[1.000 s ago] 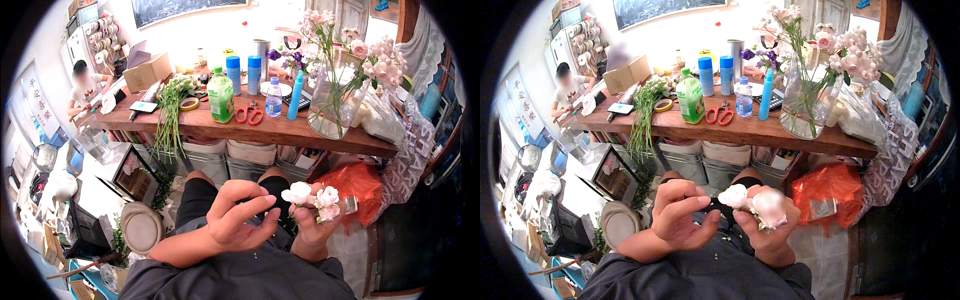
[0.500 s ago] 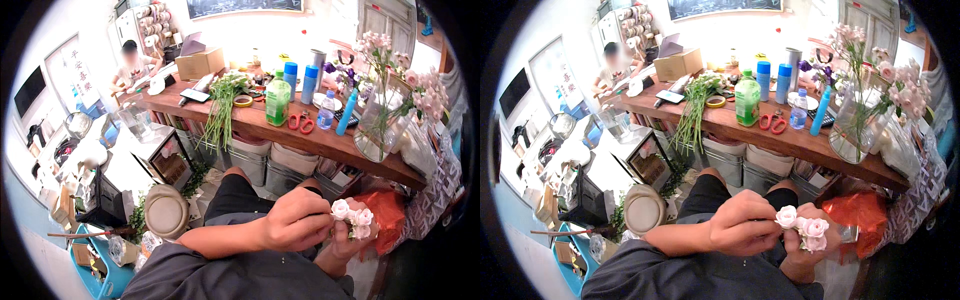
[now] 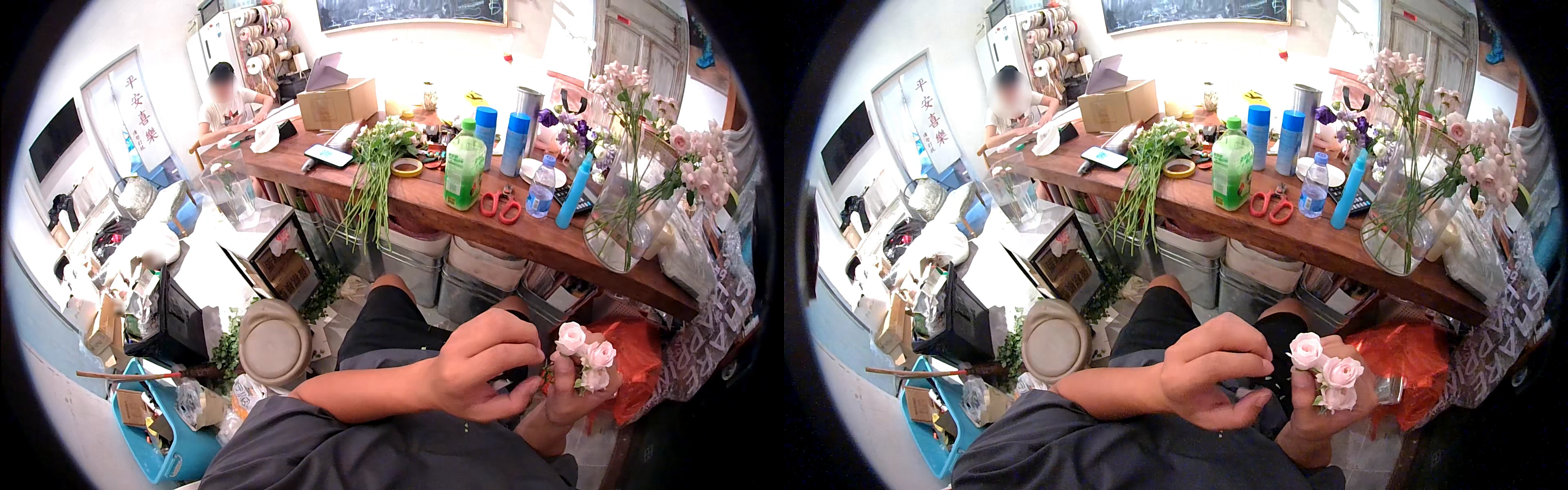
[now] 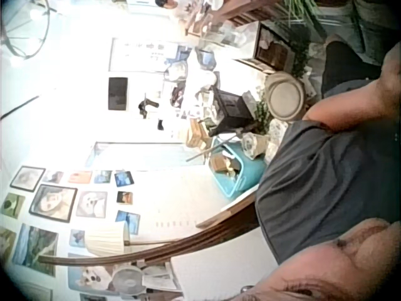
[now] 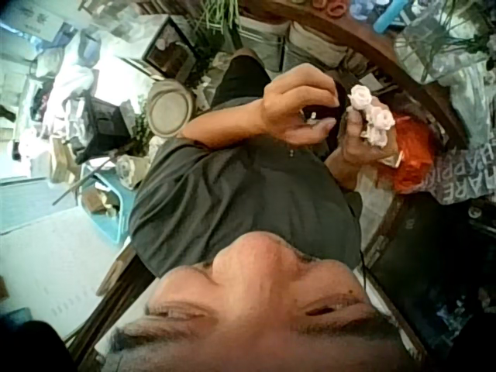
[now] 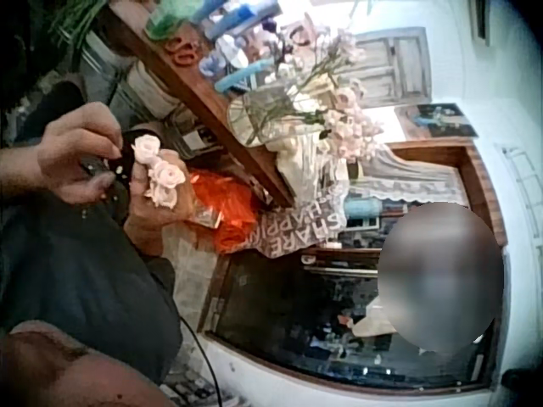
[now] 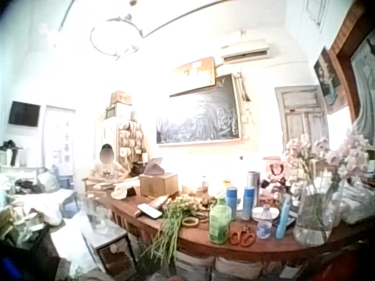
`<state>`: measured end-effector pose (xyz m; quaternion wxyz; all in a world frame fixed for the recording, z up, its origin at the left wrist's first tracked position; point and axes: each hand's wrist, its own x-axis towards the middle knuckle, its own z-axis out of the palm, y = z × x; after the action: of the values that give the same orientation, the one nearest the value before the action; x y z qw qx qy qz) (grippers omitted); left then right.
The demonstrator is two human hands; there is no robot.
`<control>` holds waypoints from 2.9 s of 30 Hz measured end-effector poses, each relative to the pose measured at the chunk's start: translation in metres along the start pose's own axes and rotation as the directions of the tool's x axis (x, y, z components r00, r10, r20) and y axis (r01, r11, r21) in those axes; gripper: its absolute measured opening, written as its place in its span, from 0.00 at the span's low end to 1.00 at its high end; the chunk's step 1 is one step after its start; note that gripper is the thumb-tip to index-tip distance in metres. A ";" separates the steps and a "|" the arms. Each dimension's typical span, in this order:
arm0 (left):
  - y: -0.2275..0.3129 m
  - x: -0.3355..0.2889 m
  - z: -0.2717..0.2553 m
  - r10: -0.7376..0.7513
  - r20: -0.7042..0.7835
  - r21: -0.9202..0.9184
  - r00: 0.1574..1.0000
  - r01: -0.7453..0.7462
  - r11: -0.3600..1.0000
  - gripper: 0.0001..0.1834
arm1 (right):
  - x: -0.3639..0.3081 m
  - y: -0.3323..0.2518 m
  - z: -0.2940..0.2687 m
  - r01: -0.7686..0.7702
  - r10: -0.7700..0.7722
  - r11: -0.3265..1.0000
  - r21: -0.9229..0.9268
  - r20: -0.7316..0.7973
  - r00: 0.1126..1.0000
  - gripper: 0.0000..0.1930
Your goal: The person assembles a floral corsage by hand, gathering pink and white flowers and securing them together.
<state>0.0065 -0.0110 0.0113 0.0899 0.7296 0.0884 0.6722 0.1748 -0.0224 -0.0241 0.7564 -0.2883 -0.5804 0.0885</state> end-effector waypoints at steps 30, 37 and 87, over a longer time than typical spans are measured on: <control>-0.022 0.018 -0.028 0.050 0.143 0.252 0.988 -0.085 0.964 0.24 | 0.012 0.008 0.000 -0.221 0.193 0.961 0.164 0.167 0.967 0.10; -0.020 0.013 -0.017 0.081 0.148 0.202 0.986 -0.111 0.973 0.23 | 0.010 0.015 -0.004 -0.216 0.144 0.943 0.253 0.276 0.950 0.09; -0.014 0.003 -0.019 -0.009 0.087 0.151 0.996 -0.004 0.988 0.22 | 0.000 0.009 0.000 -0.365 0.249 0.862 0.351 0.334 0.909 0.14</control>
<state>-0.0127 0.0034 0.0118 0.0390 0.7629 0.1361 0.6308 0.1768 -0.0152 -0.0294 0.6867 -0.1991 -0.5953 0.3667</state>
